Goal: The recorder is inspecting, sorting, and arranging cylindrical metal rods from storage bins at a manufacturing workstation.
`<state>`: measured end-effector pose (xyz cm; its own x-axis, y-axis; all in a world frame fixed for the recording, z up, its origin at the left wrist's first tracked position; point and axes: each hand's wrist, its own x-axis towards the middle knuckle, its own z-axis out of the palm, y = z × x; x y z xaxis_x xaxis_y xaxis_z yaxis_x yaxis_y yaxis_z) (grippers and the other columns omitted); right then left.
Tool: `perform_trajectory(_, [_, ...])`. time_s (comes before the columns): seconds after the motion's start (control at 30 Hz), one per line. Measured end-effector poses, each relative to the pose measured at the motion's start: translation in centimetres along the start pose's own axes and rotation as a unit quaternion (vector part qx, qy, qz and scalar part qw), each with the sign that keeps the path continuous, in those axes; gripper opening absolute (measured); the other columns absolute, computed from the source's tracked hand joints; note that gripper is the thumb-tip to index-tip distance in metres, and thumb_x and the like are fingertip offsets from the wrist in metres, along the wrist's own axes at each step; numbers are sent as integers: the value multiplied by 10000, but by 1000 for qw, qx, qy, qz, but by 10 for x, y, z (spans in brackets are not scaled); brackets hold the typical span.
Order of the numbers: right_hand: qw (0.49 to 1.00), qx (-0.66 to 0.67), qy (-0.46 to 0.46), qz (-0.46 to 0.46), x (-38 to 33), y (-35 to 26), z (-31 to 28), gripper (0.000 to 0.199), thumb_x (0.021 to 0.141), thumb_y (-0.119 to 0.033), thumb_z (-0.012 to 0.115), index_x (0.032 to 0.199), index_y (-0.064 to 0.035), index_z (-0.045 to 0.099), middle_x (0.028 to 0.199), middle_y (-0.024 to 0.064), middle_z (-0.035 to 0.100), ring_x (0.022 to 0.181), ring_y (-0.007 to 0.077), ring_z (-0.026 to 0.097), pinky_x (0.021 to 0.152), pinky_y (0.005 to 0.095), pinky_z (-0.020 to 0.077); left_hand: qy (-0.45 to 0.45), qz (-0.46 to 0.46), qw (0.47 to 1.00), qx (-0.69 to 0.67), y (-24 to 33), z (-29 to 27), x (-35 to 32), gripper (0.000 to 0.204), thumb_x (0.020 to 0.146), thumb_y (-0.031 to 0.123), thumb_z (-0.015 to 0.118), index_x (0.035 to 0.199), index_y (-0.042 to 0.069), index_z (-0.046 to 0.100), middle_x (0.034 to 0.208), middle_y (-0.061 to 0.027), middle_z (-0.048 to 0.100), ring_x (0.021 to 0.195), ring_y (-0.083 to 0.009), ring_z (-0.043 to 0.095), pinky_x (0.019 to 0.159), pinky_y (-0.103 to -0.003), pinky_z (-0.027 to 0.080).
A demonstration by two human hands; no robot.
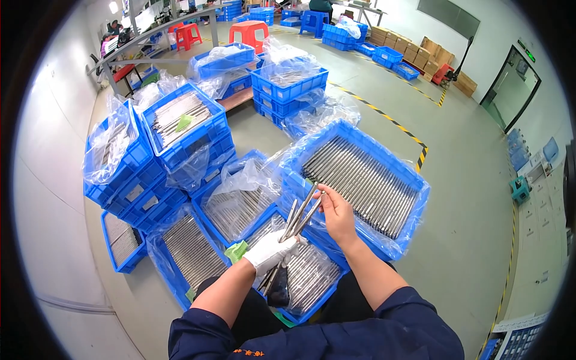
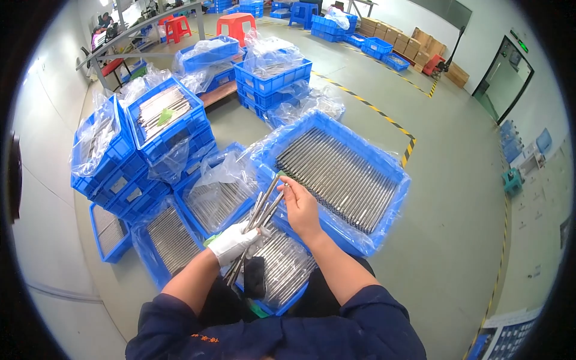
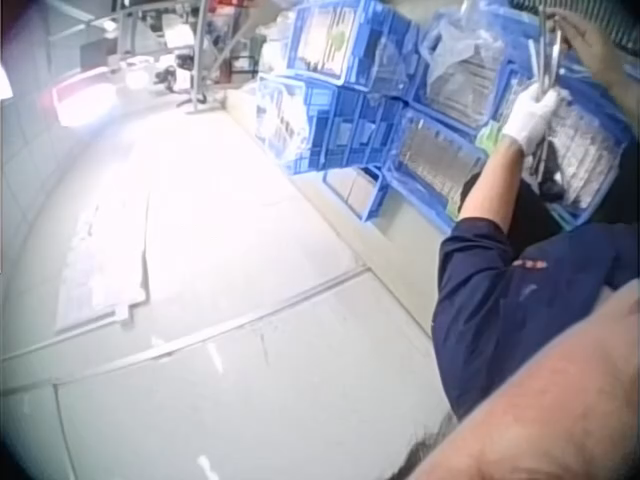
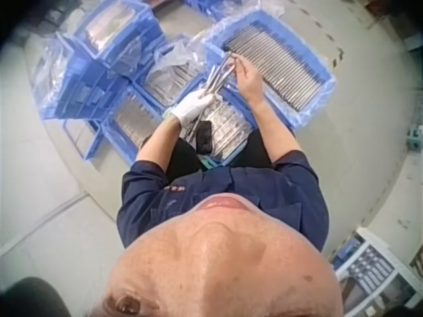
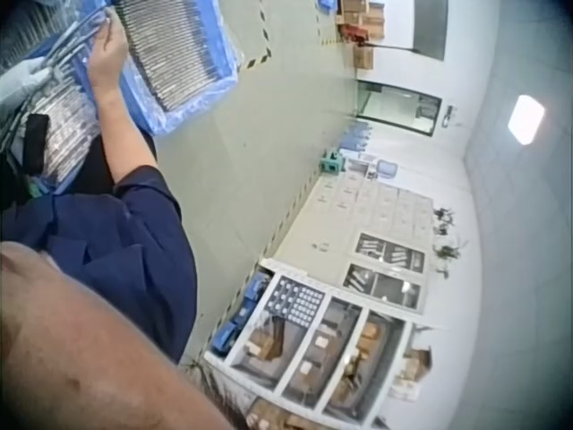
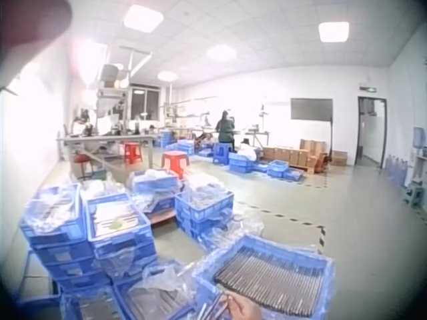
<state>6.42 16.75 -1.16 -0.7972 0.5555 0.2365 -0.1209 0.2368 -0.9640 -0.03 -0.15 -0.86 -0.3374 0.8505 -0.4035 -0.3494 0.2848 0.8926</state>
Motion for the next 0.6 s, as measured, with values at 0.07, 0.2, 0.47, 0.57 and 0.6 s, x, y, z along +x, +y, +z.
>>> perform_trajectory(0.07, [987,-123,52,-85,-1,5,2,260,872,-171,426,1036,8,520,819,36,597,611,77,505,567,212,428,6,1,1000,6,2,2,-1,218,828,249,501,922,59,548,656,12,478,508,-51,426,448,-192,362])
perform_trajectory(0.2, [983,-132,68,-108,1,11,1,243,868,-168,430,1015,-6,534,784,41,597,597,78,511,553,219,431,18,1,1000,9,2,7,-2,210,844,228,474,926,47,542,622,4,478,468,-64,424,431,-199,355])
perform_trajectory(0.47, [998,-51,18,-44,0,6,-2,231,870,-150,424,995,3,544,803,43,584,637,98,517,598,219,435,21,-7,1000,19,-2,3,0,224,812,253,508,912,58,553,652,3,487,510,-60,436,459,-198,371])
perform_trajectory(0.57, [995,78,-39,47,5,6,-12,239,866,-148,438,1028,0,531,844,49,584,669,101,518,626,218,440,16,-11,1000,11,-1,2,0,228,809,255,511,919,59,551,654,4,486,509,-60,436,458,-197,367])
perform_trajectory(0.6, [995,77,-39,47,8,4,-16,239,866,-148,438,1028,0,531,844,49,584,669,101,518,626,218,440,8,-9,1000,2,0,2,-1,228,808,254,511,922,60,549,656,5,485,509,-59,436,457,-196,365])
